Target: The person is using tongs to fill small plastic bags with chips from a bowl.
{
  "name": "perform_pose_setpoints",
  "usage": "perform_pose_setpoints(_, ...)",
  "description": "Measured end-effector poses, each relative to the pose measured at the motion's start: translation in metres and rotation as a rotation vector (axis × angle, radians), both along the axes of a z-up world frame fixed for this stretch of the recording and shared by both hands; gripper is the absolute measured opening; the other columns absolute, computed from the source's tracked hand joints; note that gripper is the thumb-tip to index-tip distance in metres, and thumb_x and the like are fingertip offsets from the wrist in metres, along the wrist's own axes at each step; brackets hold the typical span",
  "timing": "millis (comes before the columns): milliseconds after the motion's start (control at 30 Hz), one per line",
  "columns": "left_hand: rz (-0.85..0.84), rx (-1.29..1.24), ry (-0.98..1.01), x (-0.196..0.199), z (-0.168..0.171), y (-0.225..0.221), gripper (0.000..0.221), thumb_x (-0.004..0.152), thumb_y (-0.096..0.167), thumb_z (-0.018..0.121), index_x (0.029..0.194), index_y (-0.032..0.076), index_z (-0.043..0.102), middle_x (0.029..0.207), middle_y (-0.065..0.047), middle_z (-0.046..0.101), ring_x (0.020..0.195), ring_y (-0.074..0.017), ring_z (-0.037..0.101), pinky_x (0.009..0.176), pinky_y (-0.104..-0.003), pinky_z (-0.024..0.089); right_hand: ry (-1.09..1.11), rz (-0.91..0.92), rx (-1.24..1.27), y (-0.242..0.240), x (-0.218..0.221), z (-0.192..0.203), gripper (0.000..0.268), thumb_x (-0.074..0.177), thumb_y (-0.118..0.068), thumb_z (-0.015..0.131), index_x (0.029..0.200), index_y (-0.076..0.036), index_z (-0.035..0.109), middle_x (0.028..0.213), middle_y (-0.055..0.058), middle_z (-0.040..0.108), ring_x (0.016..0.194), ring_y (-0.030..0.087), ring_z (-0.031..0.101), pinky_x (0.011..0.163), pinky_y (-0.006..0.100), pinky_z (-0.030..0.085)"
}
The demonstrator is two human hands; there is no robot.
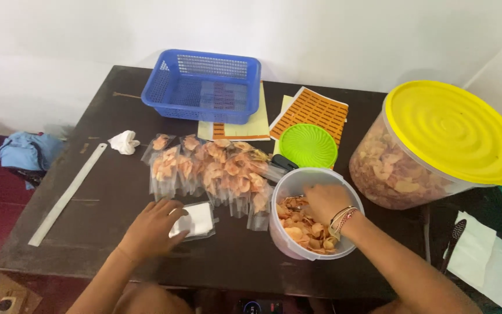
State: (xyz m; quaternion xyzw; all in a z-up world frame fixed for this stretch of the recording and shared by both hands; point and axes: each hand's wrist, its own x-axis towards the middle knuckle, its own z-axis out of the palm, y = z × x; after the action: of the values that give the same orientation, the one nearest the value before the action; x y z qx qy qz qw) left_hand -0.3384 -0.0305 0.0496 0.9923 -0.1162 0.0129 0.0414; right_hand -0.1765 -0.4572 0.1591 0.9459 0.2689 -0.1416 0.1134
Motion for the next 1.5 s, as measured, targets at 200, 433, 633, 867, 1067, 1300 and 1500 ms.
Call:
perform_pose_setpoints(200, 0.023, 0.024, 0.299, -0.006, -0.053, 0.014, 0.073, 0.101, 0.054, 0.085, 0.159, 0.021, 0.054, 0.17, -0.006, 0.049, 0.157, -0.0337, 0.046, 0.12, -0.067, 0.048, -0.056, 0.122, -0.192, -0.021, 0.034, -0.062, 0.016, 0.105, -0.024, 0.065, 0.104, -0.017, 0.08, 0.1, 0.007, 0.083, 0.09, 0.035, 0.081, 0.07, 0.053, 0.065)
perform_pose_setpoints(433, -0.093, 0.092, -0.013, -0.005, -0.095, 0.018, 0.036, 0.095, 0.027, 0.086, 0.125, 0.017, 0.069, 0.135, -0.006, 0.063, 0.113, -0.0315, 0.068, 0.072, -0.053, 0.068, -0.043, 0.095, -0.16, -0.024, 0.034, -0.057, 0.027, 0.109, -0.038, 0.064, 0.095, -0.021, 0.08, 0.094, 0.006, 0.081, 0.083, 0.033, 0.077, 0.066, 0.05, 0.058)
perform_pose_setpoints(633, -0.046, -0.037, 0.193, -0.003, -0.06, 0.007, 0.023, 0.115, 0.03, 0.057, 0.119, 0.014, 0.074, 0.135, 0.0, 0.069, 0.112, -0.0311, 0.072, 0.069, -0.054, 0.069, -0.055, 0.087, -0.16, -0.02, 0.032, -0.061, 0.031, 0.109, -0.046, 0.07, 0.102, -0.017, 0.082, 0.097, 0.009, 0.082, 0.089, 0.034, 0.079, 0.07, 0.05, 0.061)
perform_pose_setpoints(867, 0.059, 0.103, 0.086, 0.004, -0.039, -0.007, 0.014, 0.104, 0.023, 0.067, 0.094, 0.023, 0.077, 0.105, 0.004, 0.074, 0.09, -0.0255, 0.079, 0.074, -0.045, 0.062, -0.096, 0.099, -0.062, -0.016, 0.024, -0.057, 0.032, 0.101, -0.041, 0.077, 0.095, -0.012, 0.087, 0.091, 0.012, 0.084, 0.086, 0.037, 0.083, 0.072, 0.052, 0.066)
perform_pose_setpoints(1067, 0.164, 0.156, 0.013, 0.011, -0.045, -0.006, 0.005, 0.096, 0.034, 0.084, 0.096, 0.033, 0.089, 0.105, 0.011, 0.084, 0.098, -0.0181, 0.083, 0.091, -0.038, 0.067, -0.082, 0.083, 0.042, -0.028, 0.031, -0.052, 0.03, 0.099, -0.037, 0.075, 0.102, -0.009, 0.085, 0.095, 0.017, 0.086, 0.093, 0.041, 0.086, 0.081, 0.055, 0.07)
perform_pose_setpoints(1300, 0.282, 0.048, 0.148, 0.011, -0.016, -0.029, 0.01, 0.096, 0.04, 0.083, 0.096, 0.037, 0.092, 0.104, 0.008, 0.089, 0.096, -0.0253, 0.086, 0.091, -0.044, 0.071, 0.063, -0.003, 0.014, -0.03, 0.028, -0.02, 0.051, 0.104, -0.049, 0.072, 0.121, -0.002, 0.083, 0.108, 0.022, 0.083, 0.107, 0.042, 0.083, 0.092, 0.055, 0.069)
perform_pose_setpoints(1500, 0.244, -0.055, -0.116, 0.02, -0.023, -0.018, 0.012, 0.099, 0.039, 0.082, 0.101, 0.033, 0.092, 0.104, 0.01, 0.087, 0.1, -0.0187, 0.085, 0.09, -0.036, 0.067, 0.079, -0.022, 0.044, -0.035, 0.025, -0.012, 0.049, 0.105, -0.048, 0.07, 0.122, -0.004, 0.083, 0.106, 0.019, 0.083, 0.099, 0.038, 0.085, 0.086, 0.05, 0.07)
